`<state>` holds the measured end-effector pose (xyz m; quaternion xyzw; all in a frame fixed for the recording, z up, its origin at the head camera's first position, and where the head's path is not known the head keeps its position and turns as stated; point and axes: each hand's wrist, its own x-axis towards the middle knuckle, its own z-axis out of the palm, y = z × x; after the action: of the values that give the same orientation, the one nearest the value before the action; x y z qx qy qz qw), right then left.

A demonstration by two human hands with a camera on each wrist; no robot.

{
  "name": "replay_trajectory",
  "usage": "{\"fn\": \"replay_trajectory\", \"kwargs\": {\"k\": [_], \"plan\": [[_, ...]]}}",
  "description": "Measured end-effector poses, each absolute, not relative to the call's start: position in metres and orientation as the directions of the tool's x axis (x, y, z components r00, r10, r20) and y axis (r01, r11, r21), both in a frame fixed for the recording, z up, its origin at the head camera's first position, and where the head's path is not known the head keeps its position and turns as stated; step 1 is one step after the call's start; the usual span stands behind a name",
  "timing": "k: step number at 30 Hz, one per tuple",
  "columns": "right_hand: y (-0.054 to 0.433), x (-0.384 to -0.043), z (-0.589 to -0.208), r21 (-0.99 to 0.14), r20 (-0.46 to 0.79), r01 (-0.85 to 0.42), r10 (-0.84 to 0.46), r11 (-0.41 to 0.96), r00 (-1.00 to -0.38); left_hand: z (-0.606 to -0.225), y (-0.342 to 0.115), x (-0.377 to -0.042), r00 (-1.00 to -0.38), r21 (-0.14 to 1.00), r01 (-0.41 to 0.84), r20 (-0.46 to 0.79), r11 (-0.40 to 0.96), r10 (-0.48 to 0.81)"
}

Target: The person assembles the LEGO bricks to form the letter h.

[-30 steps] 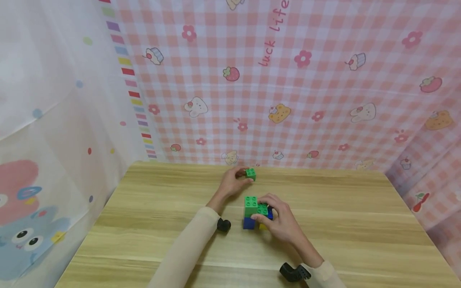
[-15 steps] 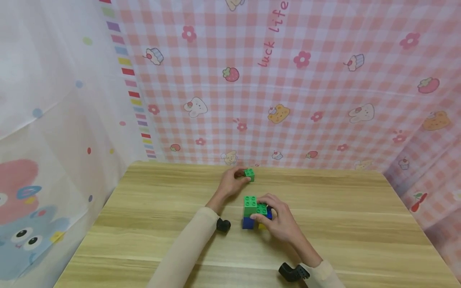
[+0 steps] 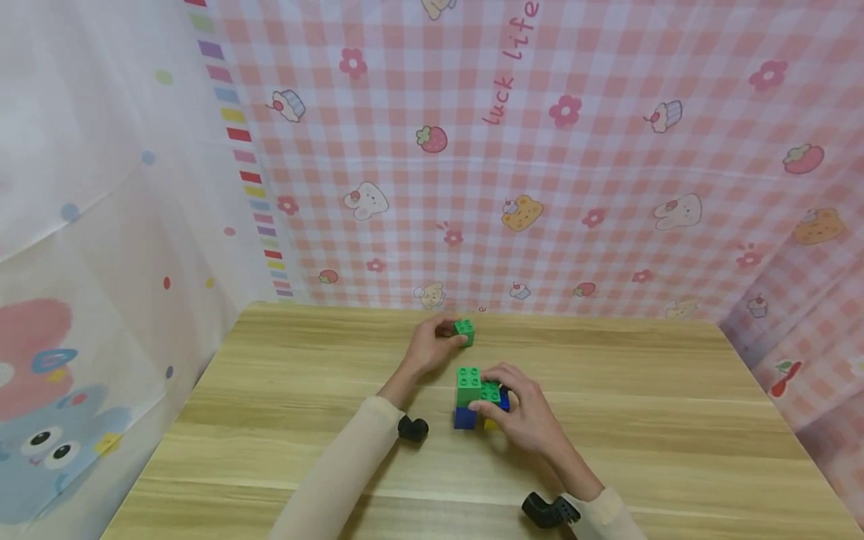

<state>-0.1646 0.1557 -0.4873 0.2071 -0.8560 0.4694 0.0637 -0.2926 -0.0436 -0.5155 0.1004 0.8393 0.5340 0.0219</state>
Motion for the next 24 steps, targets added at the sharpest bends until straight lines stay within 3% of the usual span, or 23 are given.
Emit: {"fn": "replay_trajectory", "kwargs": {"k": [24], "plan": [[0.155, -0.163, -0.488, -0.79, 0.294, -0.399, -0.284, 0.466, -0.913, -0.514, -0.061, -0.262, -0.987, 0.939, 0.134, 0.099, 0.318, 0.125]]}}
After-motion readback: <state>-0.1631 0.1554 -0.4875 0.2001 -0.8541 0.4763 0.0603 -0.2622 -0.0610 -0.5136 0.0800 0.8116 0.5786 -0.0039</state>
